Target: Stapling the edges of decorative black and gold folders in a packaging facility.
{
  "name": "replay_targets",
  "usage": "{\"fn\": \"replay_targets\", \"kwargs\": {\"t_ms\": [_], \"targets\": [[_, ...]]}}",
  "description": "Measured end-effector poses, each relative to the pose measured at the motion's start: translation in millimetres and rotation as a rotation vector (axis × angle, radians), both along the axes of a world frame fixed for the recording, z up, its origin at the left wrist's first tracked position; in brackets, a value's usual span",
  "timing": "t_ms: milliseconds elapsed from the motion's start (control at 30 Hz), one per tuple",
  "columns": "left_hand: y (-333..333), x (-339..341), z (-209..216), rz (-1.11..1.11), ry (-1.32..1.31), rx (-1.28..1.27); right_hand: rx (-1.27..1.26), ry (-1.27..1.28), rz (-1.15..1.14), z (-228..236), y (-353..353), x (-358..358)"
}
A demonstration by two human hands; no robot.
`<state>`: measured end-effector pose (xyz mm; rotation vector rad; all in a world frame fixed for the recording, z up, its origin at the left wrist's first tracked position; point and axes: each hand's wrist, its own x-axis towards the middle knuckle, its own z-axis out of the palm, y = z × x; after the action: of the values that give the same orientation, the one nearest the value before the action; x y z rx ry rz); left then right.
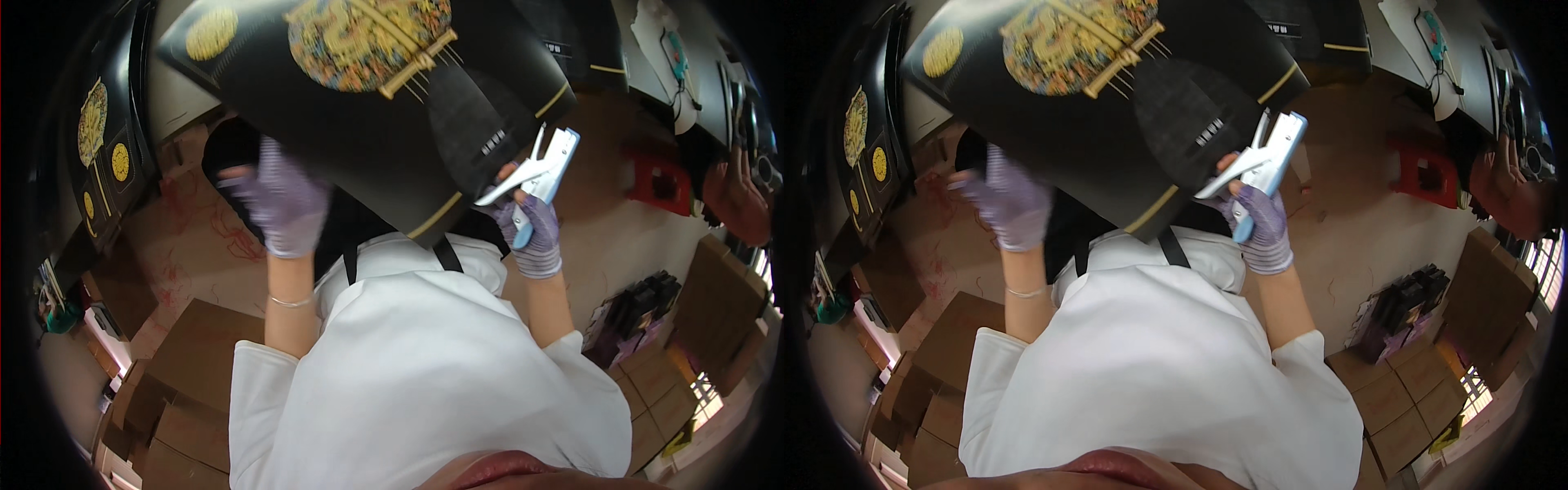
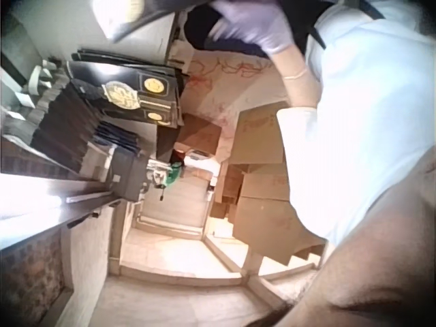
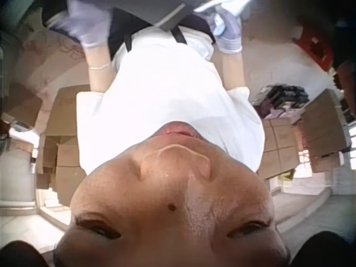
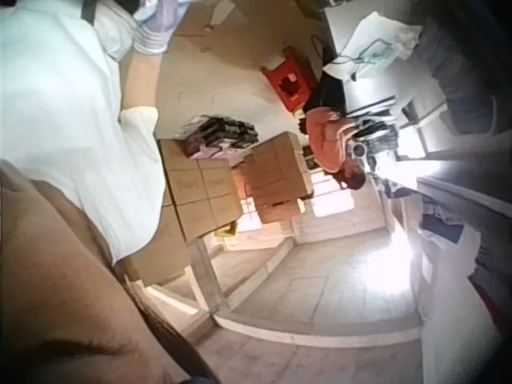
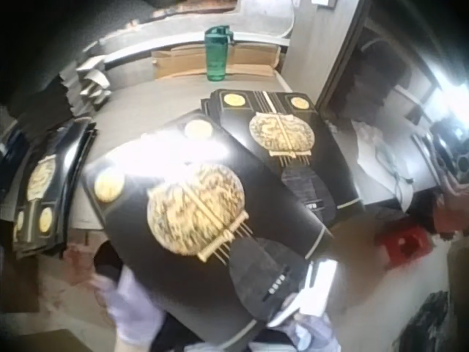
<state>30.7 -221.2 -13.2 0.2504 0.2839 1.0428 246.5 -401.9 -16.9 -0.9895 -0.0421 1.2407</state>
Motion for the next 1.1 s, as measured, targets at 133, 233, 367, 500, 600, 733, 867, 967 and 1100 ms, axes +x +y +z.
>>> {"fn": "replay_targets", "kwargs": {"t_ms": [133, 233, 367, 500, 600, 733, 867, 967, 1100], "targets": [[-38.5, 17.2, -10.7, -0.231, 0.956, 0.103, -0.081, -0.234, 0.077, 1.3, 24.5, -20.6], [-24.1, 22.6, -8.4, -0.158, 0.930, 0.088, -0.045, -0.382, 0.418, 11.8, 17.2, -5.3], [-16.5, 32.0, -15.2, -0.042, 0.923, 0.132, -0.311, -0.676, 0.876, 10.2, -2.3, -9.5], [-14.7, 39.8, -16.9, -0.053, 0.880, 0.145, -0.296, -0.832, 1.009, 6.1, 9.8, -28.2], [-16.9, 43.0, -17.3, -0.086, 0.900, 0.138, -0.264, -0.929, 0.866, 8.5, 21.5, -43.9], [-17.5, 51.7, -19.6, 0.019, 0.854, 0.223, -0.478, -0.931, 0.916, 13.0, 39.4, -54.9], [-12.3, 50.1, -23.0, -0.027, 0.885, 0.188, -0.439, -0.925, 0.813, -1.3, 37.1, -48.7], [-2.7, 36.3, -15.9, 0.001, 0.875, 0.178, -0.282, -0.810, 0.658, -4.4, 27.8, -16.1], [12.9, 16.2, -12.1, -0.070, 0.896, 0.161, -0.438, -0.707, 0.308, 27.8, 30.1, 50.8]]}}
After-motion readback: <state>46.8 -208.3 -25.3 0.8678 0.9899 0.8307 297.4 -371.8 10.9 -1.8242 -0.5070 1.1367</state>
